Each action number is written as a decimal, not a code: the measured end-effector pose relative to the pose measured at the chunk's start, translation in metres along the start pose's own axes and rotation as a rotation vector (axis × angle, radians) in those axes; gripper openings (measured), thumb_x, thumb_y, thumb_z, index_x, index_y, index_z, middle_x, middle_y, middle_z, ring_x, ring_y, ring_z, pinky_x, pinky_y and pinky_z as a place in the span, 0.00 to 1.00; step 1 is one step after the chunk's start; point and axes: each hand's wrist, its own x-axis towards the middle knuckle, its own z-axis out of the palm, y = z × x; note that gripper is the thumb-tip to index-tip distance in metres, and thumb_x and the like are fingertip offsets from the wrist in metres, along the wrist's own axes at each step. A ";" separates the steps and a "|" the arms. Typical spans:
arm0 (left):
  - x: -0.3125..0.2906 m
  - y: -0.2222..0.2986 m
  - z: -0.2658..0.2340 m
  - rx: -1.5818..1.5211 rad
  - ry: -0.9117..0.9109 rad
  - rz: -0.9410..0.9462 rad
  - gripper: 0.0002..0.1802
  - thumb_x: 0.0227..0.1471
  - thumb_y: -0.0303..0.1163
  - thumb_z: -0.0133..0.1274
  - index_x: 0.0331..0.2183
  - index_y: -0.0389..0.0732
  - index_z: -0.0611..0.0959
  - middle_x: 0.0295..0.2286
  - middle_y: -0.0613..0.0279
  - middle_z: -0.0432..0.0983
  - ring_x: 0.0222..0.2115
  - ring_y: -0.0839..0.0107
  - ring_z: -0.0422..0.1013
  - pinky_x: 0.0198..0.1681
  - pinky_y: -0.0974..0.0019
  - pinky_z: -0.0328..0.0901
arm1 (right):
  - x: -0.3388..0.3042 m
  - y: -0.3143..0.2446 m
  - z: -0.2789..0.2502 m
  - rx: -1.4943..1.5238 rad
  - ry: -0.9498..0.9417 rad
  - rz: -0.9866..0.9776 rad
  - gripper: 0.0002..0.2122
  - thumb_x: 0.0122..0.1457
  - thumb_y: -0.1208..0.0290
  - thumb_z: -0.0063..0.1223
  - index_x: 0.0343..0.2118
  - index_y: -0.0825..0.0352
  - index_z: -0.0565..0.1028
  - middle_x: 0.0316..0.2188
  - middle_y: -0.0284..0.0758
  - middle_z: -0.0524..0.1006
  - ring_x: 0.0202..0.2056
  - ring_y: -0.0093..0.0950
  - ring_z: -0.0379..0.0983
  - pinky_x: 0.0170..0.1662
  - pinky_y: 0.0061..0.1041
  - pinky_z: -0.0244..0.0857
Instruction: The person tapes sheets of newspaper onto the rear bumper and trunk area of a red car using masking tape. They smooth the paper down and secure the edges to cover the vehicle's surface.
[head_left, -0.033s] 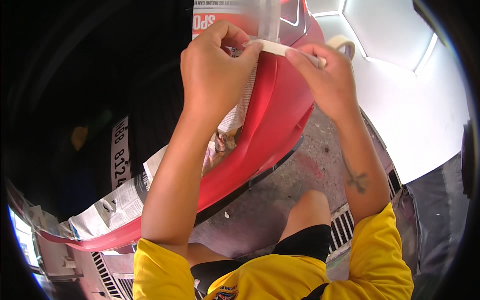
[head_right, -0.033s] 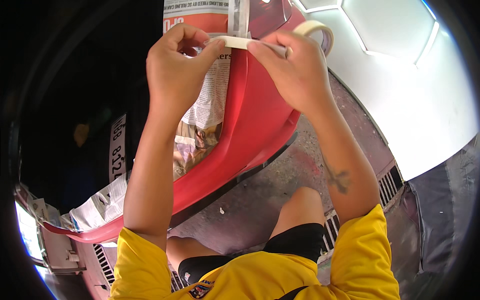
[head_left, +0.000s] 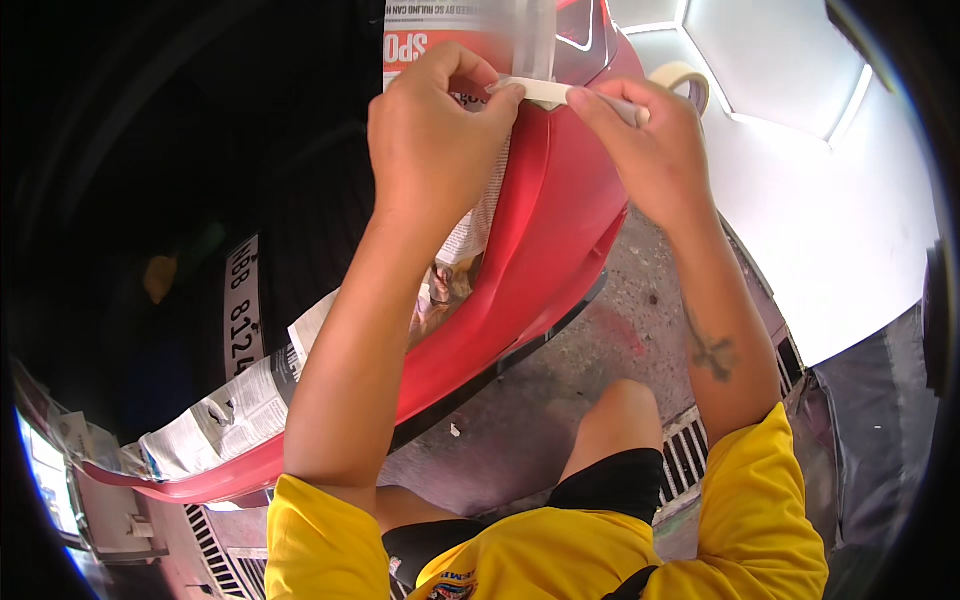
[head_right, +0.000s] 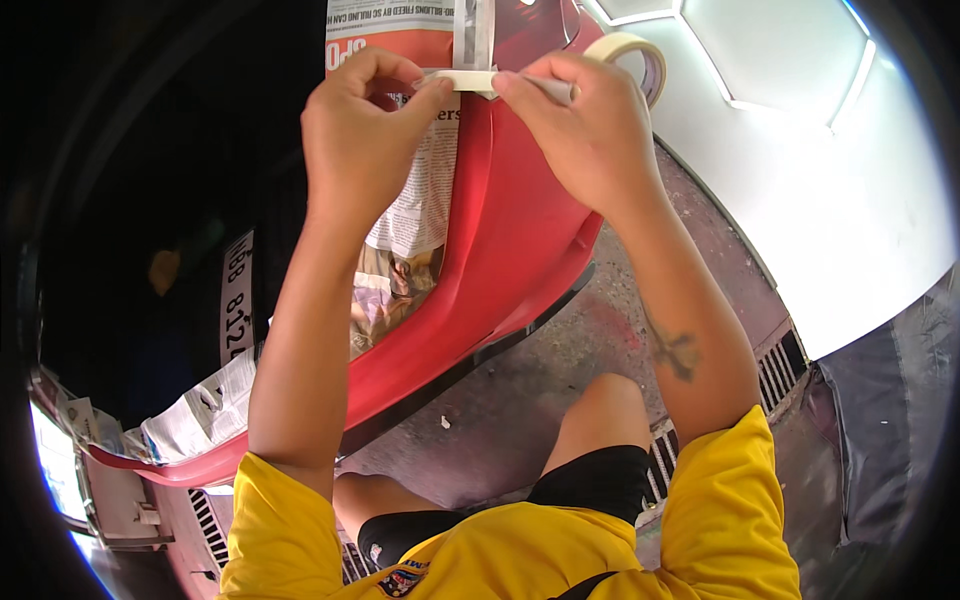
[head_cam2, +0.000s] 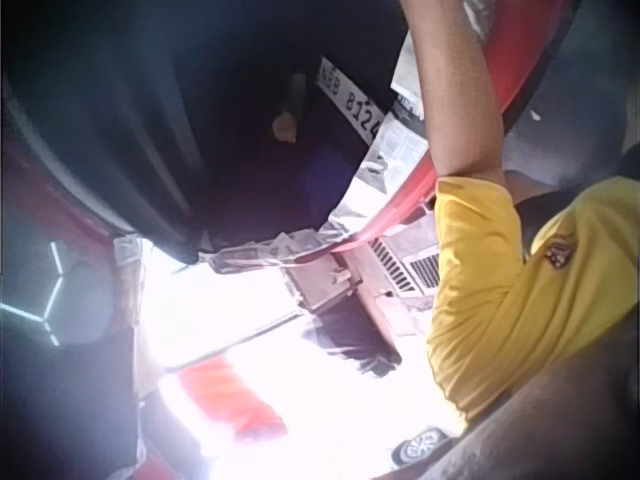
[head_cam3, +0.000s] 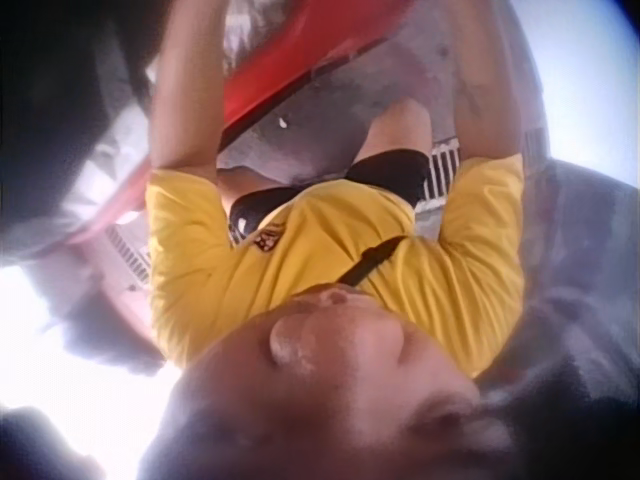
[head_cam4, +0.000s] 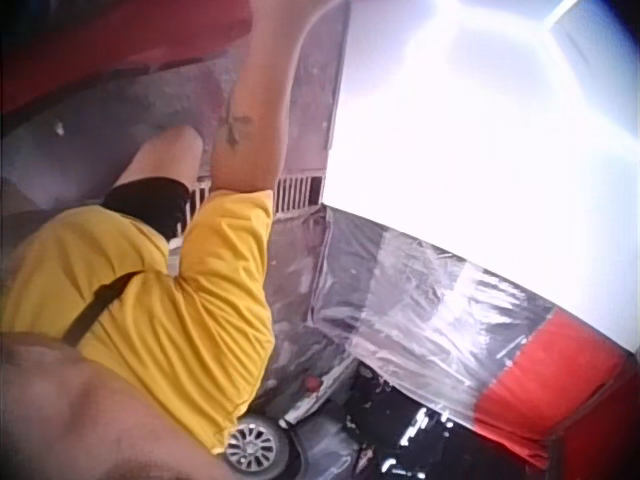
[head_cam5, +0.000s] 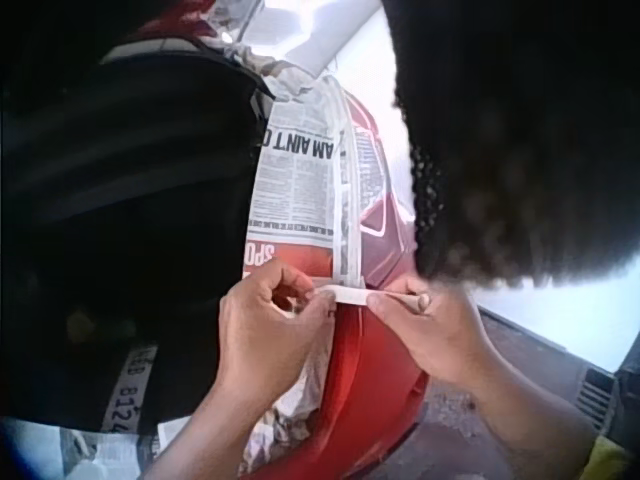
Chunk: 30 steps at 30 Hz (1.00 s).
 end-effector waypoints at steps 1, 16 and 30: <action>0.001 0.002 0.008 0.042 -0.007 -0.015 0.12 0.53 0.35 0.71 0.31 0.38 0.87 0.26 0.66 0.83 0.25 0.79 0.74 0.30 0.71 0.67 | 0.007 0.003 -0.001 -0.019 0.001 0.010 0.15 0.65 0.57 0.66 0.34 0.68 0.84 0.19 0.25 0.75 0.25 0.15 0.70 0.29 0.23 0.61; 0.007 -0.008 -0.022 0.017 0.125 -0.003 0.08 0.55 0.31 0.68 0.34 0.36 0.89 0.25 0.62 0.84 0.24 0.75 0.76 0.30 0.67 0.70 | 0.014 0.005 0.025 -0.105 0.059 -0.069 0.18 0.62 0.53 0.66 0.28 0.67 0.84 0.17 0.33 0.78 0.22 0.29 0.76 0.31 0.33 0.67; -0.005 -0.005 0.001 0.092 0.058 -0.027 0.11 0.56 0.35 0.68 0.36 0.37 0.92 0.27 0.62 0.85 0.27 0.76 0.76 0.34 0.68 0.71 | 0.006 0.032 0.015 -0.002 0.137 -0.038 0.17 0.60 0.56 0.67 0.26 0.68 0.82 0.18 0.32 0.77 0.22 0.24 0.71 0.30 0.29 0.64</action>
